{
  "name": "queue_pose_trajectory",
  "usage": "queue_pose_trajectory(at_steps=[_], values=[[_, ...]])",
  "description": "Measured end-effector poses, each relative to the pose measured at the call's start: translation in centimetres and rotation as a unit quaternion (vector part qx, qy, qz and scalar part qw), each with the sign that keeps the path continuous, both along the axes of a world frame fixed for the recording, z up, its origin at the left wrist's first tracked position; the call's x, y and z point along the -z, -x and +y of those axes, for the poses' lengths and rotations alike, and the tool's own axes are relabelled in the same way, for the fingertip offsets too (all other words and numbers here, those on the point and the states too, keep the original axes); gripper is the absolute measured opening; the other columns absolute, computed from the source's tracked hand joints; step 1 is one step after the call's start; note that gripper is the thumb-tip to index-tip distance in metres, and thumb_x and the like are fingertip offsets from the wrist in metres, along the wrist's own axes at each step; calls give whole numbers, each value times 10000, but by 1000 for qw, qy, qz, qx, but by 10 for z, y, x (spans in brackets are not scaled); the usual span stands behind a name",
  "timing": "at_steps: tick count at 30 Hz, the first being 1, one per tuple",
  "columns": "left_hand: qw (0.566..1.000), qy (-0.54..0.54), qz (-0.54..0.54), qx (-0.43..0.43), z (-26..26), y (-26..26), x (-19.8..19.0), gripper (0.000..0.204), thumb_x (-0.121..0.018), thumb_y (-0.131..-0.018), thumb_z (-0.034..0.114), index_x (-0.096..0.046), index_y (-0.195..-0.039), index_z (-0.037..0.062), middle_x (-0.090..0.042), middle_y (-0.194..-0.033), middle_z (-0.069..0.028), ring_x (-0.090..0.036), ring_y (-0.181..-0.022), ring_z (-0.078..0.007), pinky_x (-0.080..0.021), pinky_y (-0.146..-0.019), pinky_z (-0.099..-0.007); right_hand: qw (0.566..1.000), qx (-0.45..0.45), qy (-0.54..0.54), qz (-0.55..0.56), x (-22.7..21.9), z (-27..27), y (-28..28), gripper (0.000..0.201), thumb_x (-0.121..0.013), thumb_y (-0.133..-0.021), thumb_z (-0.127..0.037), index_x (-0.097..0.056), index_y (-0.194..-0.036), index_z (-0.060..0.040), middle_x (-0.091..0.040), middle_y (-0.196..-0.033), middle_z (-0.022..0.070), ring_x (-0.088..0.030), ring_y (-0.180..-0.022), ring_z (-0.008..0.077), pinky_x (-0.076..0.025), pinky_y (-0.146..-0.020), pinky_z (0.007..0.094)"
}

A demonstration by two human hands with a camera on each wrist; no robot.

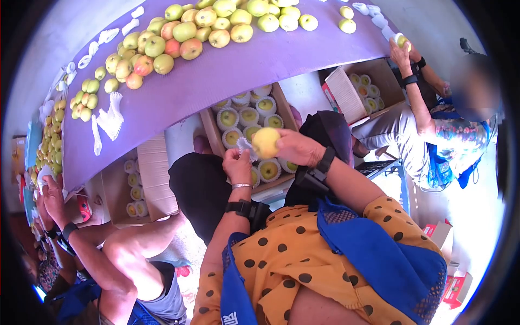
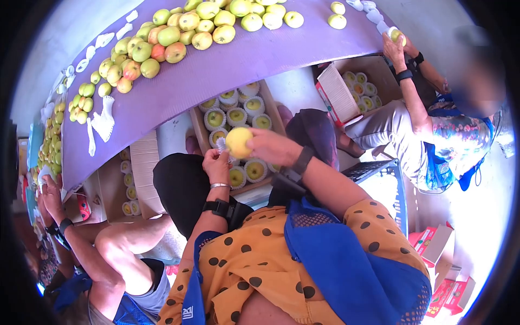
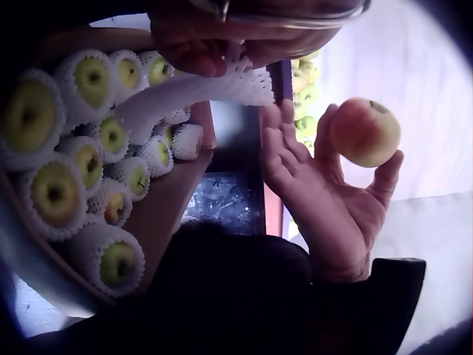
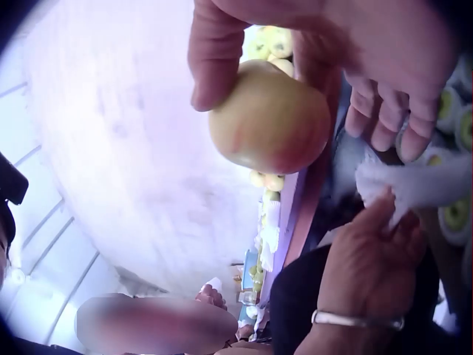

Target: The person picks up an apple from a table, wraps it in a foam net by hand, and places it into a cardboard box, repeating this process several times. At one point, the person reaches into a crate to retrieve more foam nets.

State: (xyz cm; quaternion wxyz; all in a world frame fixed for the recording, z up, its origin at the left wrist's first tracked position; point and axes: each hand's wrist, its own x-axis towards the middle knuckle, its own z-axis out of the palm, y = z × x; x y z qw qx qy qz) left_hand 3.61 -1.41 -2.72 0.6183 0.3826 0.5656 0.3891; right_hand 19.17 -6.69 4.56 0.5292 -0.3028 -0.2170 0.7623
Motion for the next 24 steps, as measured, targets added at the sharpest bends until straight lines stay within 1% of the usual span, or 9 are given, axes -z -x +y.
queue_pose_trajectory(at_steps=[2,6,8,15,18,20,21,23,24], values=[[992,-95,68,50,0,-1,18,112,-618,-733,55,-506,-737,60,-525,-650,7,-483,-511,-53,-392,-393,-186,999,-27,-26,-4,10,-3,6,431,-548,-769,-193,-439,-1150,-23,-528,-1054,54,-497,-964,129,-380,-835,267],[989,-126,28,74,-3,-2,12,105,-607,-744,45,-504,-748,61,-523,-654,16,-488,-519,-48,-407,-410,-179,997,-57,13,-48,36,-1,0,392,-564,-767,-224,-484,-1104,-41,-542,-1032,41,-498,-965,130,-377,-839,279],[995,-37,-39,89,-6,-1,-5,92,-594,-757,39,-504,-763,63,-529,-662,15,-495,-536,-47,-427,-429,-178,994,-50,63,-72,47,-2,-3,350,-578,-763,-248,-524,-1050,-56,-562,-994,25,-509,-938,128,-377,-823,292],[992,-4,-70,101,-9,5,-6,78,-575,-768,40,-502,-780,67,-546,-684,0,-515,-544,-64,-449,-443,-191,984,66,95,-135,37,-2,0,349,-613,-729,-198,-535,-1034,-48,-577,-940,36,-520,-889,121,-388,-781,297],[989,11,-114,92,-10,4,-6,84,-570,-768,37,-495,-785,71,-545,-684,-2,-522,-541,-77,-455,-452,-201,953,98,75,-277,45,-2,5,396,-637,-688,-138,-521,-1052,-34,-559,-949,38,-529,-867,118,-427,-705,252],[987,28,-130,95,-11,5,-3,94,-570,-765,32,-488,-787,73,-542,-680,-7,-521,-537,-85,-457,-453,-211,890,163,-16,-425,54,-3,11,468,-669,-630,-115,-492,-1052,-20,-548,-949,61,-523,-833,132,-430,-716,269],[987,27,-130,95,-12,4,-5,94,-570,-765,32,-488,-787,73,-542,-680,-7,-521,-537,-85,-457,-453,-211,890,163,-17,-425,54,-3,13,468,-669,-630,-115,-492,-1052,-20,-548,-949,61,-523,-833,132,-430,-716,269],[987,39,-146,64,-13,4,-9,93,-563,-762,21,-487,-779,73,-533,-667,-8,-518,-540,-86,-454,-460,-209,782,207,-96,-580,54,-4,17,522,-685,-576,-104,-464,-1041,-18,-526,-964,109,-527,-834,200,-425,-760,301],[986,38,-146,65,-13,4,-9,93,-563,-762,21,-487,-779,73,-533,-667,-8,-518,-540,-86,-454,-460,-209,782,207,-96,-580,55,-4,18,522,-685,-576,-104,-464,-1041,-18,-526,-964,109,-527,-834,200,-425,-760,301]])
